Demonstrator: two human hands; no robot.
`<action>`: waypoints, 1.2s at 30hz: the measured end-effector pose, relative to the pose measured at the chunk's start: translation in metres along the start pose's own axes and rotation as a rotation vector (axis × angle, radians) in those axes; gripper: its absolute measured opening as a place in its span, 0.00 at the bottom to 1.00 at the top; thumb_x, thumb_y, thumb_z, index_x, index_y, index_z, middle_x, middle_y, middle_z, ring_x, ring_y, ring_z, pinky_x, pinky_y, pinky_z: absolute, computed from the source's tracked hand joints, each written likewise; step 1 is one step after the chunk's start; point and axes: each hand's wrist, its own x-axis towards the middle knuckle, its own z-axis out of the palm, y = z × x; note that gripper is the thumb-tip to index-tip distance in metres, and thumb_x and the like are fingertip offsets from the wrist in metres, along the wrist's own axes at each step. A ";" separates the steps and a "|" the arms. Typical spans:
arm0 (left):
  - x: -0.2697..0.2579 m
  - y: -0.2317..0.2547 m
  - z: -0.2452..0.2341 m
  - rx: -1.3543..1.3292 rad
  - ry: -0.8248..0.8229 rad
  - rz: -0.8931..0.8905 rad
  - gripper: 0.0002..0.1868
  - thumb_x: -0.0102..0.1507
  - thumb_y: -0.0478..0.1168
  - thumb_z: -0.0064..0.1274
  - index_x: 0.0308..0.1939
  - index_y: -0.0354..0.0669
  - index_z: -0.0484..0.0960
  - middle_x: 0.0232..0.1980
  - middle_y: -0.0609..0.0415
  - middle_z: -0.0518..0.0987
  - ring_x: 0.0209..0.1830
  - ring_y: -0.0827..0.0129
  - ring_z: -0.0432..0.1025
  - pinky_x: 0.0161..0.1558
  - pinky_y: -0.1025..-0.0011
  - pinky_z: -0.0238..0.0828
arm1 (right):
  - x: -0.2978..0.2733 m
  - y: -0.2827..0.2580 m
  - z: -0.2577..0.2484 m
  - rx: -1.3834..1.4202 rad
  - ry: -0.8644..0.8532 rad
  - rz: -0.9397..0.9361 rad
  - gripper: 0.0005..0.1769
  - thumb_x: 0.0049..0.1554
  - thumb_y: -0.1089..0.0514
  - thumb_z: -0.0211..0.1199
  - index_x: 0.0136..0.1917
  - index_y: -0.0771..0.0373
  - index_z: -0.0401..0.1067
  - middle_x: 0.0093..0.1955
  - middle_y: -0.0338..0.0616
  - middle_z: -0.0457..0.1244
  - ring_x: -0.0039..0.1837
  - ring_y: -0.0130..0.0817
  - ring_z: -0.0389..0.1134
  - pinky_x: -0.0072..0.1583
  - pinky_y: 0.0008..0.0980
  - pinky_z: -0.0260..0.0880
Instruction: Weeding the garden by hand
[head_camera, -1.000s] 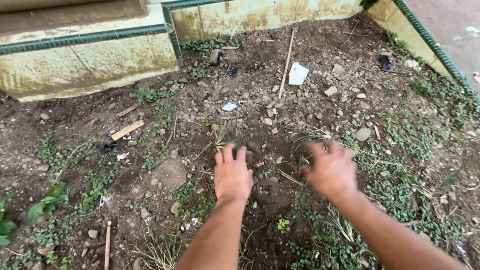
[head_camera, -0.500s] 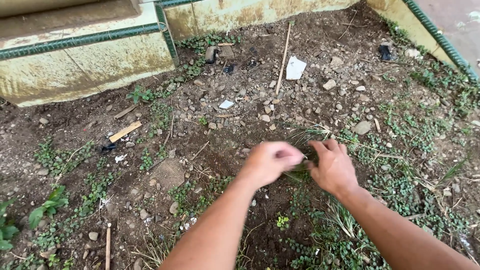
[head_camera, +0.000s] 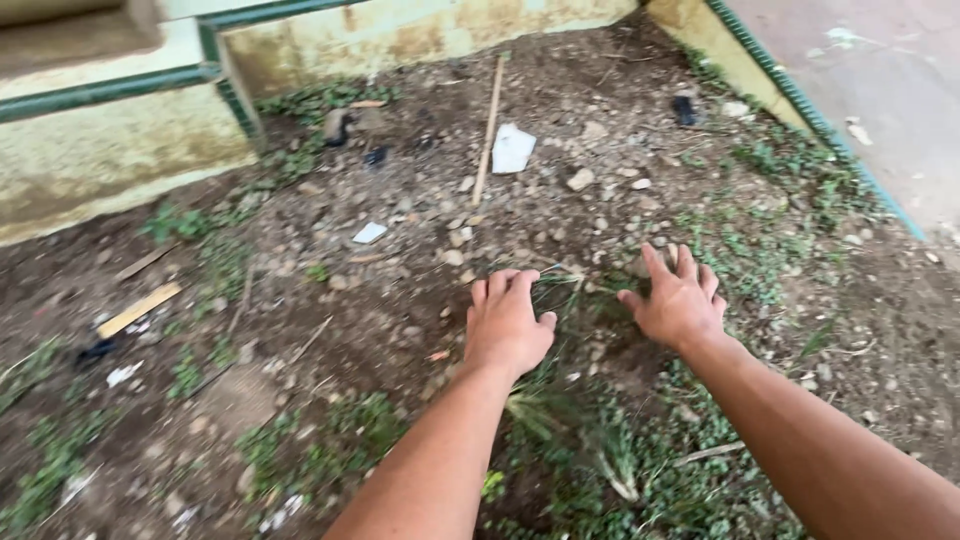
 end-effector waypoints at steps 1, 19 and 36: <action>0.007 0.005 0.004 0.020 -0.011 0.003 0.35 0.61 0.46 0.60 0.71 0.56 0.66 0.73 0.59 0.61 0.76 0.59 0.51 0.74 0.58 0.50 | 0.005 0.008 0.000 -0.021 -0.028 -0.004 0.45 0.52 0.39 0.69 0.78 0.39 0.55 0.82 0.52 0.44 0.78 0.62 0.41 0.71 0.63 0.50; 0.053 0.080 0.061 0.096 -0.167 -0.008 0.34 0.65 0.48 0.55 0.74 0.57 0.62 0.76 0.60 0.60 0.78 0.64 0.50 0.76 0.59 0.48 | 0.070 0.111 -0.024 -0.061 0.012 0.153 0.35 0.56 0.41 0.66 0.75 0.41 0.64 0.78 0.53 0.51 0.76 0.62 0.48 0.69 0.58 0.54; 0.077 0.159 0.124 0.186 -0.355 0.131 0.39 0.66 0.47 0.53 0.78 0.52 0.53 0.81 0.57 0.53 0.83 0.61 0.42 0.80 0.56 0.36 | 0.035 0.112 -0.018 0.383 0.099 0.019 0.09 0.54 0.69 0.61 0.45 0.62 0.80 0.42 0.53 0.73 0.43 0.42 0.78 0.50 0.39 0.79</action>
